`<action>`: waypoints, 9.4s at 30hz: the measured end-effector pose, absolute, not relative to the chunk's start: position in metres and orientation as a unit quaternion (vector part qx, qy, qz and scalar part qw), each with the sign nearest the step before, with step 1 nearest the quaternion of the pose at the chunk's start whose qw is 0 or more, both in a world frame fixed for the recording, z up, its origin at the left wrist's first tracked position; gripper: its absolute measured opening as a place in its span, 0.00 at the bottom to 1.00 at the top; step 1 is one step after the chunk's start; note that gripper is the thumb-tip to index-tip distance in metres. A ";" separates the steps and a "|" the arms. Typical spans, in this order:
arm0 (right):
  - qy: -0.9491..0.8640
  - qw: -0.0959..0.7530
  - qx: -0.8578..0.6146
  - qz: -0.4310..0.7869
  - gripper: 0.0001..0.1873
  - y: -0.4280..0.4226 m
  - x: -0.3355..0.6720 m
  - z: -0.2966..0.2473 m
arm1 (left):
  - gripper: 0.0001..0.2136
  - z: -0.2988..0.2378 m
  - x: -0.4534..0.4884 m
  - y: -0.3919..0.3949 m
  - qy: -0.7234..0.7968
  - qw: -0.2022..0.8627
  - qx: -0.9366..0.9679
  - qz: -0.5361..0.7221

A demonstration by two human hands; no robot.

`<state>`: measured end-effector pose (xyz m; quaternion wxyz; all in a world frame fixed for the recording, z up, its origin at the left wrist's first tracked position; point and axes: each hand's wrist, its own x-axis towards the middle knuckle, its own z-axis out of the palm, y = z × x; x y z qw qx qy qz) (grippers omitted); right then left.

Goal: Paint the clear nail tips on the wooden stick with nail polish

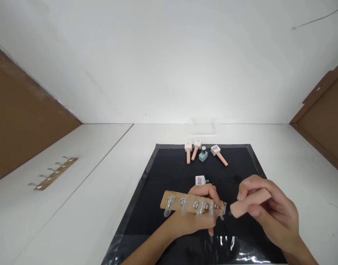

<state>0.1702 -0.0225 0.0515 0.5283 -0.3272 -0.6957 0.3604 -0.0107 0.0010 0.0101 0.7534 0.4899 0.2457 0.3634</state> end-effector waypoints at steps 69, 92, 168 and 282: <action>-0.617 0.606 -0.304 0.400 0.03 -0.022 0.164 0.048 | 0.09 -0.010 -0.004 0.001 0.102 0.850 0.342 0.387; -0.655 0.587 -0.316 0.356 0.03 -0.021 0.163 0.050 | 0.08 -0.012 -0.003 0.003 0.108 0.854 0.335 0.383; -0.658 0.512 -0.500 0.233 0.07 -0.056 0.218 0.052 | 0.16 0.043 -0.004 -0.013 0.275 0.753 0.430 0.414; -0.881 0.131 -0.450 0.065 0.02 0.017 0.145 -0.015 | 0.08 -0.019 -0.016 -0.004 0.476 0.617 0.157 0.607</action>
